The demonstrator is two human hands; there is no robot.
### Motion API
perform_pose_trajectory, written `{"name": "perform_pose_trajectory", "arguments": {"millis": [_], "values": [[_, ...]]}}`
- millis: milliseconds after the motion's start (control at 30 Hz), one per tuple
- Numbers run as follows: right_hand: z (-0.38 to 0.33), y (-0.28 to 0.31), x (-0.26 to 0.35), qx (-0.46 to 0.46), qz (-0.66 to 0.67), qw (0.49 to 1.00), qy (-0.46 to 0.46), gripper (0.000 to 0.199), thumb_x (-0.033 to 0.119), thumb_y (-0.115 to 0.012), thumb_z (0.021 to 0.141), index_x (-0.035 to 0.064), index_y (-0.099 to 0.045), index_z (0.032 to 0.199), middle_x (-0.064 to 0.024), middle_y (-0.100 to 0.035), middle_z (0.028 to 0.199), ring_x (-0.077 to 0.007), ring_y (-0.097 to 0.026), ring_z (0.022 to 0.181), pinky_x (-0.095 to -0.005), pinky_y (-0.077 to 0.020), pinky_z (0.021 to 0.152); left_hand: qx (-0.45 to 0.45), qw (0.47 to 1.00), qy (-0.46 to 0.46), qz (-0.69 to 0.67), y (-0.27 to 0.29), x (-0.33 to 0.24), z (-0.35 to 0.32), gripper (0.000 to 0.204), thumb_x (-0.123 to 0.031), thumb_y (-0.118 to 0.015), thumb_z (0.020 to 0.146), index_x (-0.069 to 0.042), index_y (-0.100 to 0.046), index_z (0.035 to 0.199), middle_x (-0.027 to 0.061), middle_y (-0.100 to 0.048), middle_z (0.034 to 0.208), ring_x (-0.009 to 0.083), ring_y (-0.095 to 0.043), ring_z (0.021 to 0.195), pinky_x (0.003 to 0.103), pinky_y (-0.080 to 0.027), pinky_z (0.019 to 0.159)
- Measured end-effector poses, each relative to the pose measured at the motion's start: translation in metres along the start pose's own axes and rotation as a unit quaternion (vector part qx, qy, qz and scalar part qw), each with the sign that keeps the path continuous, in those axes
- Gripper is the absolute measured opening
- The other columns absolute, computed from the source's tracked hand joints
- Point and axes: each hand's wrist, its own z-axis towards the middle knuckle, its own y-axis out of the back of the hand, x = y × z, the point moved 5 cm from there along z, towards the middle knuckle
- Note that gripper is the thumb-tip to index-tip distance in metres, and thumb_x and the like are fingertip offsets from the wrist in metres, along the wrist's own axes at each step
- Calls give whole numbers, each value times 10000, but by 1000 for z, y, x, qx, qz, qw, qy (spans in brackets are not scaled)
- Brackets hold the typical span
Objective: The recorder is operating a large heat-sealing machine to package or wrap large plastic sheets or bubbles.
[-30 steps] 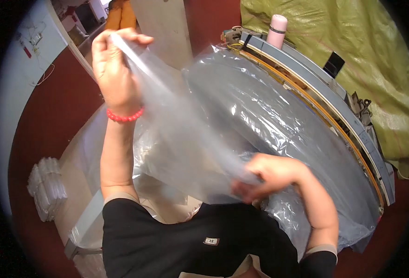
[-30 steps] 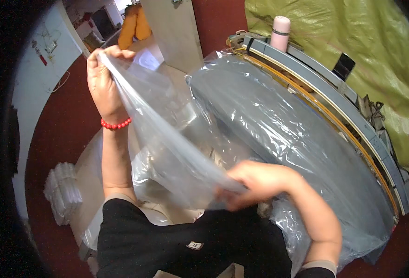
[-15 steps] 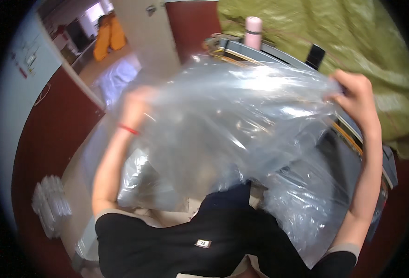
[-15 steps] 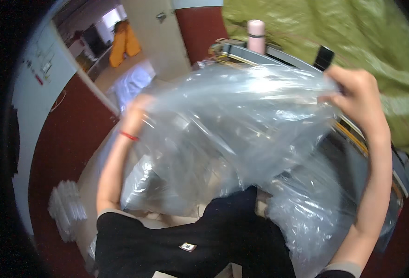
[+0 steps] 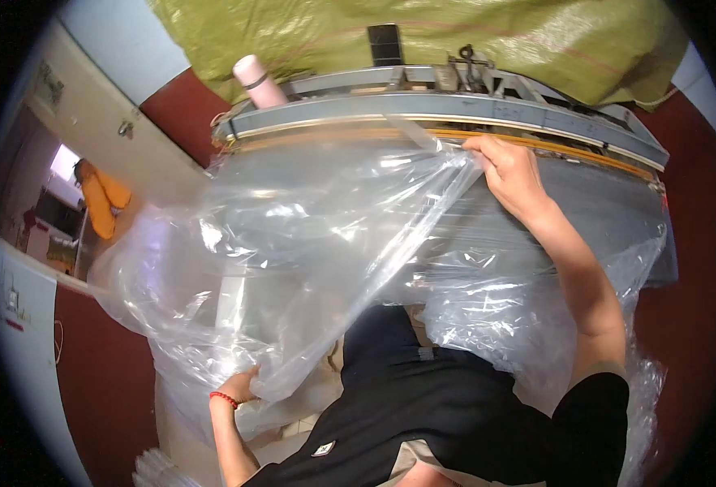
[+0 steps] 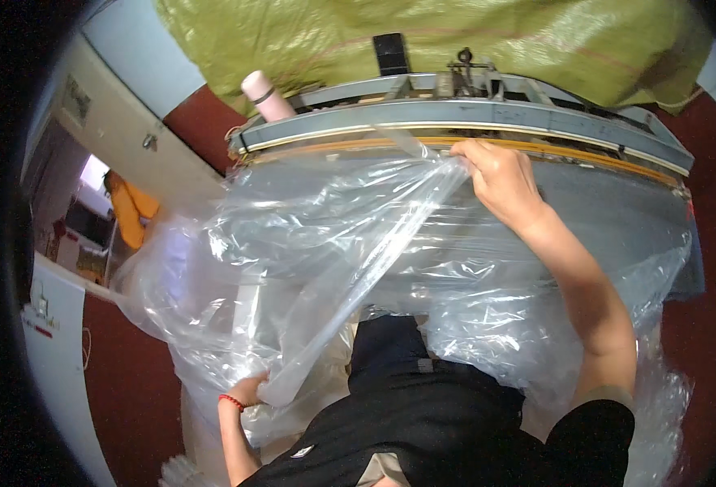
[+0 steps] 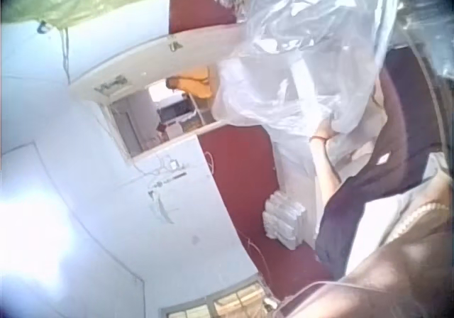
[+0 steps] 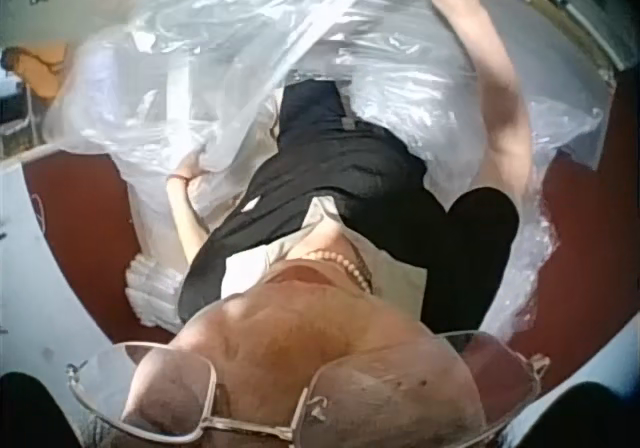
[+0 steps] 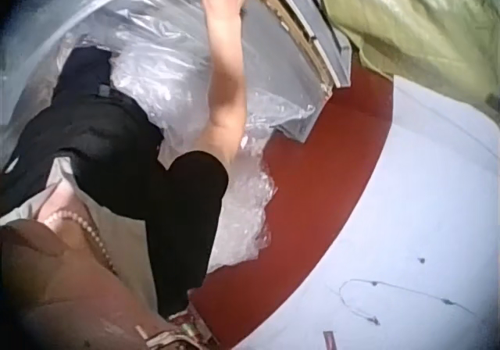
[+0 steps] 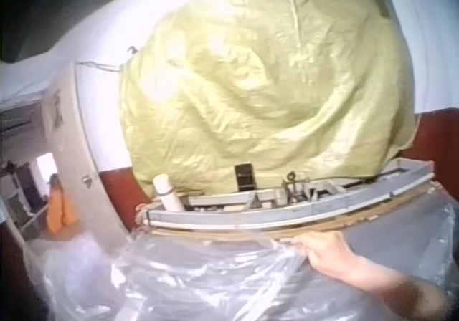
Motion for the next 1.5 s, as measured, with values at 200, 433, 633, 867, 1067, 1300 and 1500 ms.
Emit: {"name": "perform_pose_trajectory", "arguments": {"millis": [200, 433, 633, 867, 1067, 1300, 1500], "values": [[-62, 40, -29, -38, 65, 988, -137, 182, -46, -478, 773, 10, -576, 916, -126, -585, 758, -208, -567, 632, -249, -427, 563, -202, 892, -388, -112, 179, -226, 12, 485, -79, -619, 692, -5, -472, 1148, 149, -527, 1123, 289, -492, 1051, 343, -366, 895], [-108, 87, -15, -83, -17, 994, -61, 273, -95, -521, 649, 22, -585, 887, -119, -590, 775, -267, -592, 686, -312, -472, 566, -265, 837, -474, -60, 209, -427, 164, 743, -339, -651, 729, 16, -287, 1270, 157, -445, 1198, 258, -430, 1106, 339, -329, 919], [-158, 112, -32, 64, -17, 985, -158, 311, -3, -593, 645, 39, -579, 953, -112, -577, 913, -266, -567, 831, -331, -460, 668, 128, 819, -408, -383, 157, -540, 216, 215, -178, -615, 780, -33, -580, 934, -10, -569, 739, 53, -475, 608, 191, -356, 507], [-154, 110, -93, -59, 143, 929, -336, 723, 169, -721, 623, 54, -374, 1247, -88, -450, 1206, -178, -424, 1107, -308, -380, 826, 63, 771, -491, -401, 154, -564, 162, 106, -109, -620, 769, -45, -609, 854, -64, -537, 659, 0, -407, 520, 143, -302, 457], [-133, 53, -137, -75, 352, 847, -393, 280, 169, -633, 740, 11, -563, 960, -29, -586, 738, -81, -537, 665, -229, -415, 570, 115, 778, -419, -453, 150, -563, 168, 107, -126, -616, 775, -45, -606, 844, -60, -522, 661, 11, -413, 528, 145, -316, 475], [-204, 151, -217, -171, -173, 869, -430, 184, 219, -565, 775, 51, -588, 703, -60, -569, 602, -194, -551, 577, -318, -428, 545, 197, 879, -343, -265, 154, -463, 179, 110, -80, -620, 737, 5, -599, 805, 7, -546, 607, 55, -466, 497, 191, -351, 429], [-283, 235, -251, -178, -499, 749, -398, 147, 232, -610, 701, 86, -591, 702, -85, -571, 728, -290, -547, 723, -386, -444, 613, 171, 873, -302, -343, 139, -397, 175, 85, -41, -606, 746, 11, -591, 811, 26, -547, 593, 78, -488, 479, 185, -352, 412]]}}
